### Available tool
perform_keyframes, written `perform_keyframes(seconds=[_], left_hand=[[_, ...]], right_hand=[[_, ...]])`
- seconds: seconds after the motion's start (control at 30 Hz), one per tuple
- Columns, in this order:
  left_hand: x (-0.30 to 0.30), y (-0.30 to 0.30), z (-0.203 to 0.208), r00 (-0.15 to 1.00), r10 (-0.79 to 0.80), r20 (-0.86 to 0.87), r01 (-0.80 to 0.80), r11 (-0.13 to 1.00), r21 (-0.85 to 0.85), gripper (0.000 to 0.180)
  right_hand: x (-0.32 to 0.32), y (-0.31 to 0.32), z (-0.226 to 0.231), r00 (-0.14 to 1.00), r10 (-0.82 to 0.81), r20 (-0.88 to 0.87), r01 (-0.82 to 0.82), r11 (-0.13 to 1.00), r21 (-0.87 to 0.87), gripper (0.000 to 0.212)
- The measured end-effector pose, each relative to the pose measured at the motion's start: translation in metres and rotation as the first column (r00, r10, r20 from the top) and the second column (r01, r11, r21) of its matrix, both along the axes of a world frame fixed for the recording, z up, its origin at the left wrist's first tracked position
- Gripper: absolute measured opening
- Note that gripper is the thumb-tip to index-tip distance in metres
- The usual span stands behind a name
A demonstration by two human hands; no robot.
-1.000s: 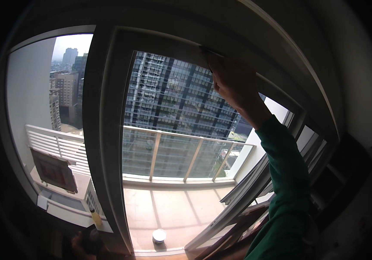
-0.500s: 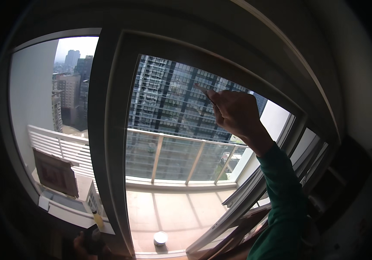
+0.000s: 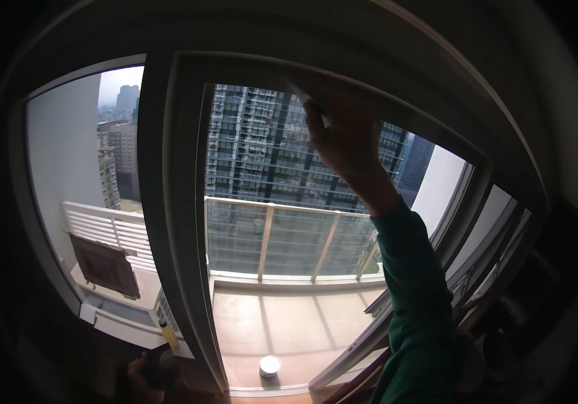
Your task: The person sands the upper frame of a large glass balcony door using a sanding block. They work methodically along the top edge and the vertical sides of the door frame, applying pressure with both hands to smooth the surface.
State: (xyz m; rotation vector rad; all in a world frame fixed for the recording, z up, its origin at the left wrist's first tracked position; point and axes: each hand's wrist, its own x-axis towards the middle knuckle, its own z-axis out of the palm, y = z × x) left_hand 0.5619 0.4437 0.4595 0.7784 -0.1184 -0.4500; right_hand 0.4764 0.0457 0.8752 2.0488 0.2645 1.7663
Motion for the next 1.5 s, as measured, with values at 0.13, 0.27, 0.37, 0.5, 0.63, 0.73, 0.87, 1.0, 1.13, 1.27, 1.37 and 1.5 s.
perform_keyframes(seconds=[0.13,0.27,0.37,0.5,0.63,0.73,0.87,1.0,1.13,1.27,1.37,1.5], left_hand=[[-0.008,0.009,0.005,0.998,0.023,0.059,-0.028,0.997,0.075,0.029],[-0.014,0.015,0.013,0.997,0.049,-0.057,-0.048,0.999,0.021,0.03],[-0.013,0.019,0.015,0.999,0.034,-0.01,-0.033,0.999,0.029,0.03],[-0.011,0.022,0.013,0.999,0.032,-0.043,-0.031,0.999,0.025,0.028],[-0.01,0.021,0.009,0.999,0.054,0.005,-0.055,0.995,0.085,0.027],[-0.005,0.019,0.007,1.0,-0.007,0.005,0.007,0.998,0.059,0.027],[-0.003,0.016,0.004,0.997,-0.022,-0.069,0.024,0.999,0.038,0.029],[-0.006,0.004,0.009,0.994,-0.042,-0.101,0.041,0.999,-0.013,0.027],[-0.006,-0.019,0.021,0.988,0.026,-0.152,-0.034,0.998,-0.046,0.018],[-0.007,-0.027,0.028,0.981,0.049,-0.188,-0.048,0.999,0.01,0.015],[-0.005,-0.038,0.029,0.98,-0.173,-0.102,0.16,0.979,-0.126,0.023],[-0.013,-0.076,0.038,0.904,-0.407,-0.133,0.392,0.911,-0.127,0.023]], right_hand=[[0.01,0.001,0.01,0.969,-0.173,0.175,0.226,0.908,-0.353,0.039],[0.021,0.013,0.024,0.93,-0.31,0.196,0.365,0.842,-0.398,0.046],[0.029,0.021,0.032,0.899,-0.404,0.169,0.438,0.812,-0.385,0.043],[0.027,0.021,0.036,0.924,-0.348,0.16,0.381,0.793,-0.475,0.036],[0.028,0.022,0.041,0.931,-0.341,0.13,0.36,0.801,-0.478,0.038],[0.025,0.028,0.038,0.916,-0.396,0.062,0.38,0.808,-0.451,0.042],[-0.001,0.031,0.018,0.873,-0.487,-0.008,0.446,0.807,-0.388,0.045],[-0.013,0.023,0.019,0.914,-0.405,-0.018,0.368,0.849,-0.379,0.038],[-0.007,0.026,0.025,0.942,-0.331,-0.05,0.289,0.88,-0.378,0.024],[-0.023,0.039,-0.067,0.951,0.054,-0.305,0.005,0.982,0.19,0.017],[-0.044,0.045,-0.194,0.762,0.517,-0.389,0.041,0.562,0.826,0.021],[-0.052,0.044,-0.326,0.687,0.657,0.312,-0.069,-0.369,0.927,0.018]])
